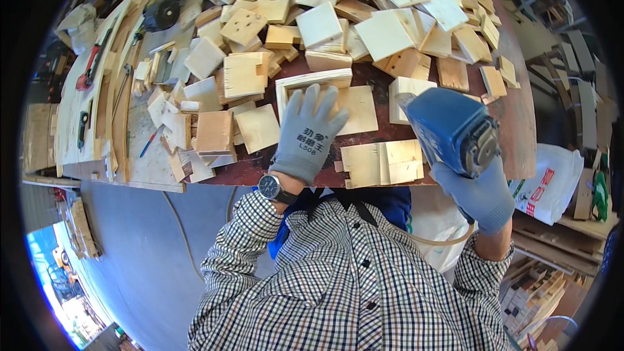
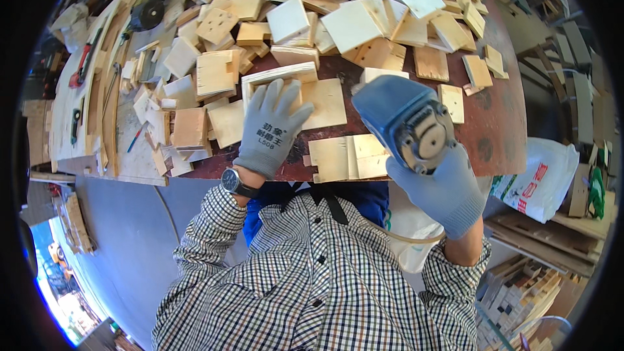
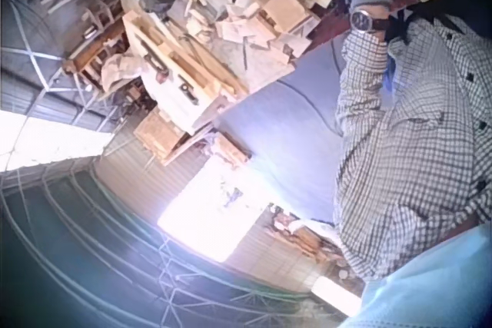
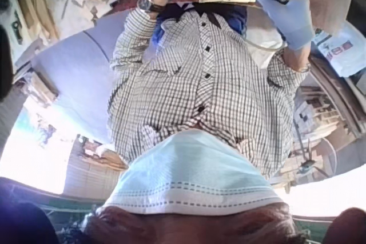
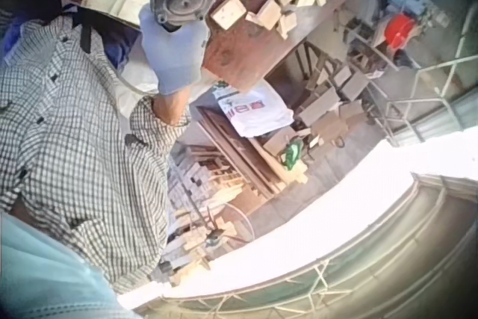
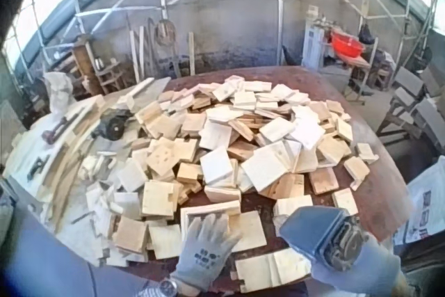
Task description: The person assembles small wooden boxes by nailing pieces together with a nail gun, then smoothing edges with a sanding block. They handle multiple box components, aligning and fastening them on a cluttered workbench.
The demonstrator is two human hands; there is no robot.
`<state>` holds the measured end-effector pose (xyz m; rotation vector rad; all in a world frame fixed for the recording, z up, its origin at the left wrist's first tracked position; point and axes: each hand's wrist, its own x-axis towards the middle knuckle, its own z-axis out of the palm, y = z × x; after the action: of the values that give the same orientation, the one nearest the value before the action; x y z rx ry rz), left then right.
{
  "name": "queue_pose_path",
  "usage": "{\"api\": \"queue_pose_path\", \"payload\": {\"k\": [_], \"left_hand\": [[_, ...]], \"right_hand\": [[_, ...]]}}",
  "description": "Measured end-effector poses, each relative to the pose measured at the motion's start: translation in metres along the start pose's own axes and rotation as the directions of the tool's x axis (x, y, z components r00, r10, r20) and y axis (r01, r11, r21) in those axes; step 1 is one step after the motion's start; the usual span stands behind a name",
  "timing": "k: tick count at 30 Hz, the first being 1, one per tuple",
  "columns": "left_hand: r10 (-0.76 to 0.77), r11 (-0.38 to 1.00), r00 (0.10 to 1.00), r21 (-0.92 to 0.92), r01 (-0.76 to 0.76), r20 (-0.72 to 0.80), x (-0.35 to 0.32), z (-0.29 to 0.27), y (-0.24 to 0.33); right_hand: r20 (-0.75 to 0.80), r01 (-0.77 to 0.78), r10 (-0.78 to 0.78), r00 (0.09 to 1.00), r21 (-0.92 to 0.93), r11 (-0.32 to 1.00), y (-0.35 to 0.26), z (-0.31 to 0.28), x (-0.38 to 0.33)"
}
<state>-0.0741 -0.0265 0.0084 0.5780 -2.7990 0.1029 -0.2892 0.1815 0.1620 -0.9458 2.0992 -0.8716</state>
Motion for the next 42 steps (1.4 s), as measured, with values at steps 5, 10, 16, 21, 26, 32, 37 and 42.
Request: {"api": "queue_pose_path", "payload": {"k": [5,10,16,21,26,32,37,42], "left_hand": [[0.148,0.978,0.989,-0.155,-0.142,0.027,-0.010,-0.021,0.008],[0.360,0.878,0.911,-0.256,-0.403,-0.199,-0.024,-0.034,0.004],[0.306,0.906,0.939,-0.254,-0.338,-0.158,-0.031,-0.016,-0.027],[-0.047,0.968,0.997,-0.248,0.032,-0.054,-0.046,-0.025,-0.015],[-0.299,0.941,0.947,-0.200,0.272,-0.118,-0.042,-0.012,-0.018],[-0.412,0.881,0.911,-0.241,0.408,0.037,-0.044,-0.002,-0.020],[-0.410,0.811,0.912,-0.450,0.373,0.017,-0.041,0.001,-0.022],[-0.369,0.837,0.929,-0.425,0.345,0.027,-0.040,0.001,-0.022]], "right_hand": [[0.013,-0.012,0.011,1.000,0.063,0.998,0.007,-0.001,-0.001],[0.033,-0.004,0.002,0.999,0.069,0.998,0.003,-0.003,-0.001],[0.017,-0.001,0.000,1.000,0.059,0.998,-0.001,-0.001,-0.008],[0.013,0.001,-0.001,1.000,0.030,1.000,0.001,0.001,-0.010],[0.002,-0.059,0.060,0.998,-0.094,0.994,-0.005,0.002,-0.010],[0.039,0.009,-0.006,0.999,-0.071,0.997,-0.009,0.004,-0.003],[0.082,0.082,-0.077,0.994,-0.063,0.995,-0.012,0.007,0.000],[0.098,0.097,-0.091,0.991,-0.060,0.994,-0.007,0.009,0.006]]}}
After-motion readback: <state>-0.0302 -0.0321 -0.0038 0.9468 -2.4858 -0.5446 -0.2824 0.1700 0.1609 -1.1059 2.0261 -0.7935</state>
